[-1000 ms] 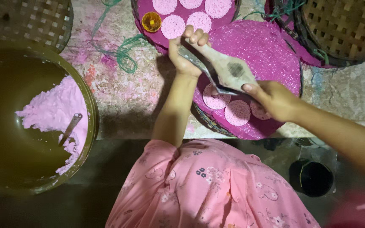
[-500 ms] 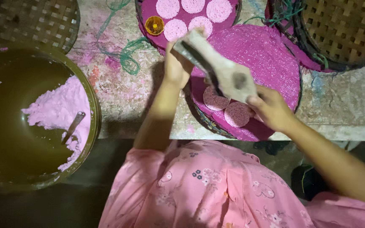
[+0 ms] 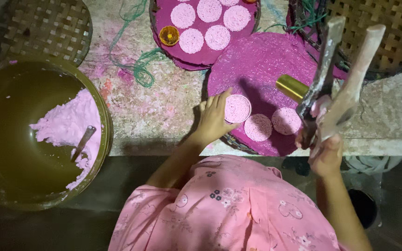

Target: The person fills a wooden hand press with pink paste from a large bowl, clamps the press to mold a round disc, and ejects the disc onto pink trays holding many similar discs. They repeat this cycle, occasionally scraping excess paste and repositioning trays.

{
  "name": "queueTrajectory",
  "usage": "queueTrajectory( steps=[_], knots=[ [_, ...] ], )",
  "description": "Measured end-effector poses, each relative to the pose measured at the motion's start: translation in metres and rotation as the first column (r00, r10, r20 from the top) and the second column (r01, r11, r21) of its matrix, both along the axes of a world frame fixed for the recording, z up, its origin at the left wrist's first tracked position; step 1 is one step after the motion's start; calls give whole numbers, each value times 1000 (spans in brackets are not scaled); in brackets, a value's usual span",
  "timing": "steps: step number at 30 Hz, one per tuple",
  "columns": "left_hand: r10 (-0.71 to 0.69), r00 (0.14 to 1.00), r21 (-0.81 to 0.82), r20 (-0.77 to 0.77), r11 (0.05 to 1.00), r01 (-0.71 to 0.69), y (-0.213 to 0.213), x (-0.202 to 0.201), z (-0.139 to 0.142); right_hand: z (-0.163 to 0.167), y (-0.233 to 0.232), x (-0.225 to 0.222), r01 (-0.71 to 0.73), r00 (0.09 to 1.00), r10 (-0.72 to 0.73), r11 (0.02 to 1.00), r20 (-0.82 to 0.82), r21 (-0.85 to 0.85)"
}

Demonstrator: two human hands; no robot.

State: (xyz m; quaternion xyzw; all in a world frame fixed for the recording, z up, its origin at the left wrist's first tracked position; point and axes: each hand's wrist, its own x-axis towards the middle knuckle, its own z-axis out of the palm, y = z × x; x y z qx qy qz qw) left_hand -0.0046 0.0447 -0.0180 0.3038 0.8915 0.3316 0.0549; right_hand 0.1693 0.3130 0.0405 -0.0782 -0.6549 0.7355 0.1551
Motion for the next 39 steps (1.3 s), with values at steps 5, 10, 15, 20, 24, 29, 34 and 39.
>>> queueTrajectory(
  steps=[5,10,15,20,24,29,34,39],
  knots=[
    [2,1000,9,-15,1000,-2,-3,5,-7,-12,8,20,68,997,-68,998,32,-6],
    [-16,997,66,-72,998,21,-4,8,3,-16,13,29,82,996,-80,996,44,-45],
    [47,998,69,-50,997,-43,-5,-5,18,-12,12,31,101,995,-101,994,-5,-45],
    [78,997,5,20,997,-78,12,-58,21,-9,6,27,79,997,-78,992,12,-100],
    [58,998,-19,13,998,-58,20,-82,5,-12,2,28,64,998,-61,993,34,-95],
    [64,997,-52,-45,996,-66,19,-73,-15,-18,3,31,50,997,-46,996,62,-69],
    [58,991,-49,-120,997,-64,20,-74,8,-11,15,3,-42,988,46,999,145,-30],
    [-641,579,864,504,359,-354,31,-99,51,18,22,-66,-462,722,245,867,648,187]
  ],
)
